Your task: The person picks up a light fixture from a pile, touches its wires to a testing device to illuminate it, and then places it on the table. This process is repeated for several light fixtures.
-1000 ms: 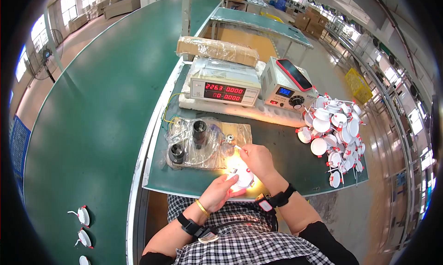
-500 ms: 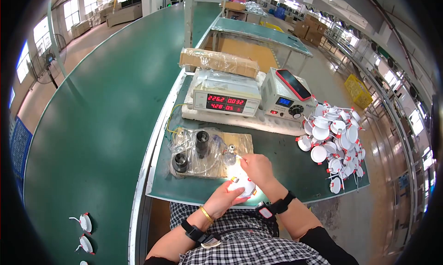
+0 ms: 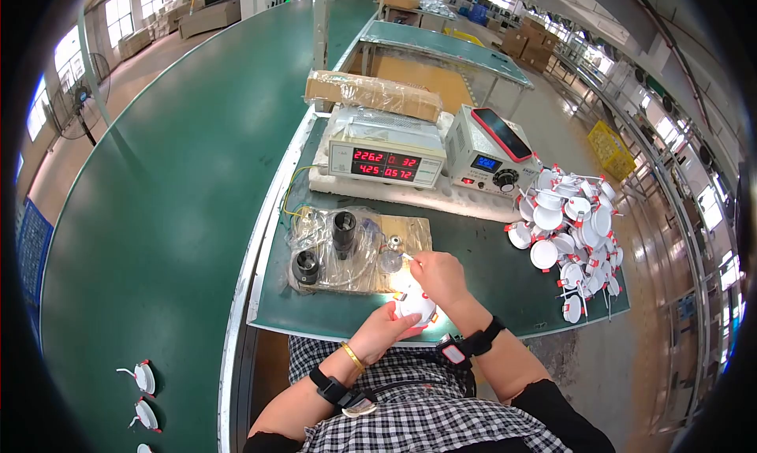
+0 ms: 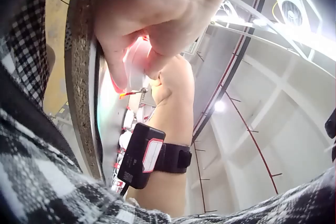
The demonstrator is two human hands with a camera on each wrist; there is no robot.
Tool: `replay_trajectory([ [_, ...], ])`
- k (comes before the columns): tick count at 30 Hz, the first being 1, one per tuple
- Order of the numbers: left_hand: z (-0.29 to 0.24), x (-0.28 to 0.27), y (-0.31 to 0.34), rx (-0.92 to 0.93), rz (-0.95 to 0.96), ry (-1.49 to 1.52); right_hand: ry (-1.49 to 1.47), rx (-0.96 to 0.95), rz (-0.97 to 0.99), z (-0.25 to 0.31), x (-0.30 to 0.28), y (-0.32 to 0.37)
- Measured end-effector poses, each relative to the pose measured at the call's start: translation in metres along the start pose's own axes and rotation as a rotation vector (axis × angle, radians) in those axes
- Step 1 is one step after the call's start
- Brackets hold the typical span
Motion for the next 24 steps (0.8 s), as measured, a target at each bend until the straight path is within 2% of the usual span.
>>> replay_trajectory([
  [19,-0.0018,0.0004,0.0022,-0.026,0.023,0.017,-0.001,-0.019,-0.001,0.0023,-0.0017,0.0006],
  [21,0.0000,-0.0001,0.0023,-0.099,0.029,0.142,0.010,-0.023,-0.003,0.0016,-0.0013,0.0002],
  [24,0.0003,-0.0007,0.0008,-0.058,0.032,0.115,0.008,-0.020,0.012,-0.0006,0.0020,0.0000],
])
Point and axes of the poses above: each hand's wrist, its own y-axis away from the middle knuckle, its own x-axis out of the palm, z = x × y, the point moved 8 cm from there along -y, towards the middle knuckle, and after that the axes turned 10 degrees about -z, right-handed, at the moved point
